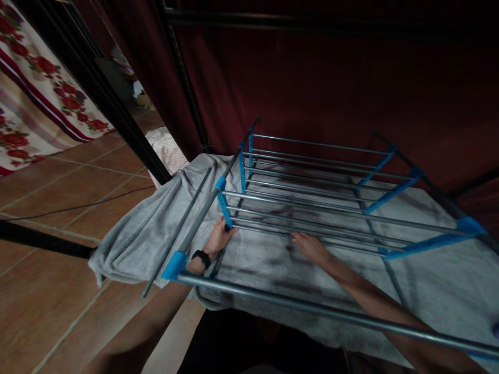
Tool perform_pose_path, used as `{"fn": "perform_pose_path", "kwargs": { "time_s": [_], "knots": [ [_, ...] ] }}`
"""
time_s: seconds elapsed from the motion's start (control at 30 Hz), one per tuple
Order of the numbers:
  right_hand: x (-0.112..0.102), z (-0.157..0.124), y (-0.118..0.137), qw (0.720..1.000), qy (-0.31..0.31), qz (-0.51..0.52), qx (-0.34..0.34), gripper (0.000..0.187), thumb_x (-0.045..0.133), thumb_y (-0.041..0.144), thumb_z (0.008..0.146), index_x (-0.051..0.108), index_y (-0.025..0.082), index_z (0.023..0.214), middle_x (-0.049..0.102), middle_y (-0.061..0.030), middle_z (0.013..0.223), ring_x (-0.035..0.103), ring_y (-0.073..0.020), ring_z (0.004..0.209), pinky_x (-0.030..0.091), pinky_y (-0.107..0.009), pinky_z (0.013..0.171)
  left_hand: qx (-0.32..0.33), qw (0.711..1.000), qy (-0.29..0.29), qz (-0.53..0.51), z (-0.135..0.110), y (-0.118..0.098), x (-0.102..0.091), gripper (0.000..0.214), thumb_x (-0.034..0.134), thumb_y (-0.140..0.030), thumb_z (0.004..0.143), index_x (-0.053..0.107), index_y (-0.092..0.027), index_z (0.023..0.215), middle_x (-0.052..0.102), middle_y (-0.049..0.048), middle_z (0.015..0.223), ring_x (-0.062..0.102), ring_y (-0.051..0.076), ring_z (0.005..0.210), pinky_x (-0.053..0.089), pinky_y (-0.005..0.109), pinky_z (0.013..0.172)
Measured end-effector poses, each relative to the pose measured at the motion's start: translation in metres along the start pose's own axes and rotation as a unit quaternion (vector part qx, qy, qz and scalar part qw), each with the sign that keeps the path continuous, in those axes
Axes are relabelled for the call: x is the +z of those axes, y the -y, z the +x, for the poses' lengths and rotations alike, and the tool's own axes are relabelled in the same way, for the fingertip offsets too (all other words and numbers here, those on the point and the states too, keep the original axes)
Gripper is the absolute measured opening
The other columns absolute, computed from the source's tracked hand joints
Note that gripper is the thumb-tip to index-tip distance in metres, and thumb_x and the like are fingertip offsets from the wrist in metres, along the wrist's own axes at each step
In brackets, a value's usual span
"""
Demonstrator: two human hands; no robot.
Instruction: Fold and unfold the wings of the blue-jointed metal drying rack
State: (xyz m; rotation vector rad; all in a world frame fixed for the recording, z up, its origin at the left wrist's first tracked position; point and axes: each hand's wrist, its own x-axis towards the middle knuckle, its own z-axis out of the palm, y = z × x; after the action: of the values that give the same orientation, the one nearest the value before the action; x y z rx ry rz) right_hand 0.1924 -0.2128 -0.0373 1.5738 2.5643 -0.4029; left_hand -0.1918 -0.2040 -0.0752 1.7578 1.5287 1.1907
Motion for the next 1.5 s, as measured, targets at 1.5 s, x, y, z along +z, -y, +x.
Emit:
{"fn": "perform_pose_path", "kwargs": {
  "time_s": [1.5],
  "knots": [
    [-0.010, 0.007, 0.000, 0.999, 0.044, -0.022, -0.020, 0.038, 0.031, 0.036, 0.110, 0.059, 0.023, 0.134, 0.073, -0.0116, 0.128, 0.072, -0.0250, 0.112, 0.051, -0.032, 0.090, 0.002, 0.999, 0.010, 0.038, 0.001, 0.007, 0.002, 0.010, 0.069, -0.024, 0.084, 0.071, -0.021, 0.093, 0.068, 0.0079, 0.109, 0.063, 0.026, 0.109, 0.052, 0.045, 0.104]
  ]
}}
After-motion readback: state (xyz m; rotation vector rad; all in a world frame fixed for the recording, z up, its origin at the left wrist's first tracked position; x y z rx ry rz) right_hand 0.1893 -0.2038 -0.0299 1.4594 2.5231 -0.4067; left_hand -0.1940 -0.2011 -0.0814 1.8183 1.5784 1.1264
